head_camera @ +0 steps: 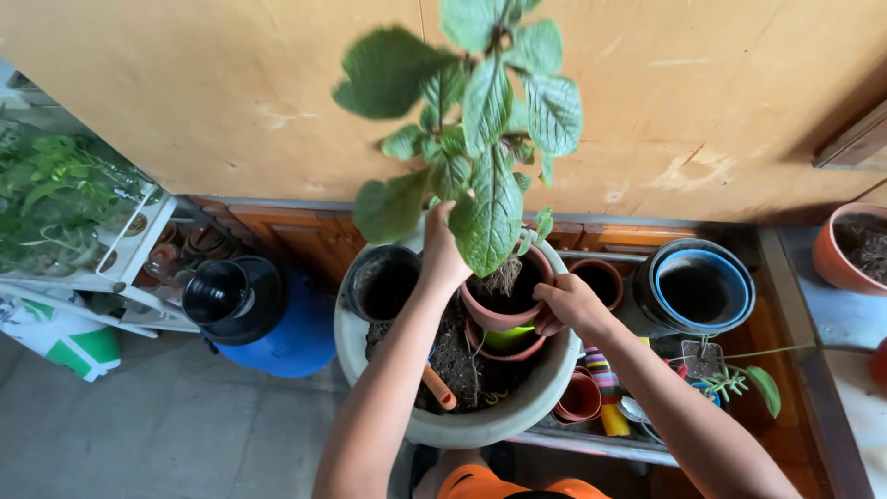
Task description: Repotting multiple small plants into a larger container using a hand trowel and then inspecting them at a sink.
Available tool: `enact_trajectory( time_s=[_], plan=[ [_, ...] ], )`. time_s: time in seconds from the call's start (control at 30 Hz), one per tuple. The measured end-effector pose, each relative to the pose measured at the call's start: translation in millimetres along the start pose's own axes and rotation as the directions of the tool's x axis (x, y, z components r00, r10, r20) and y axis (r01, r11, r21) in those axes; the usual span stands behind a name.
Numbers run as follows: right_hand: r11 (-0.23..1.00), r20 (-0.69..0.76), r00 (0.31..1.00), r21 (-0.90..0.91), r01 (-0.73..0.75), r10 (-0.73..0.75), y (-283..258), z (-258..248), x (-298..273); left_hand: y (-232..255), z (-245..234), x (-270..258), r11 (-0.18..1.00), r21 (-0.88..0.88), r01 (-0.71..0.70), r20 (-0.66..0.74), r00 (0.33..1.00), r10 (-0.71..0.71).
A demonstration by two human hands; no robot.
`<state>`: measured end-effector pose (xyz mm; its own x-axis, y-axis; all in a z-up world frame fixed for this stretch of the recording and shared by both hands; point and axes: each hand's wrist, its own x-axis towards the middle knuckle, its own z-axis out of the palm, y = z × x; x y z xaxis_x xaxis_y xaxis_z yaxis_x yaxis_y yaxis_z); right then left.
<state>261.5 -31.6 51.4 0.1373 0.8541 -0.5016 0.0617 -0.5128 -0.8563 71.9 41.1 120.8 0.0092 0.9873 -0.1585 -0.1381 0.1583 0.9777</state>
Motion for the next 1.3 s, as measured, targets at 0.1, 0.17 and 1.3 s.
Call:
enact_trajectory(
  time_s=[0.1,0.17,1.3],
  plan=[
    [1.000,0.022,1.000,-0.021,0.017,-0.016,-10,1,-15,-33,2,9,1.000,-0.015,0.005,0.025,1.000,-0.005],
    [0.999,0.018,0.999,-0.025,0.046,-0.046,-21,2,-28,-84,-2,40,0.978,0.187,-0.088,0.068,0.995,0.076],
    [0.999,0.072,0.996,-0.029,0.046,-0.044,3,-12,-29,-27,13,-22,0.949,0.131,-0.287,-0.042,0.955,0.295]
  ],
)
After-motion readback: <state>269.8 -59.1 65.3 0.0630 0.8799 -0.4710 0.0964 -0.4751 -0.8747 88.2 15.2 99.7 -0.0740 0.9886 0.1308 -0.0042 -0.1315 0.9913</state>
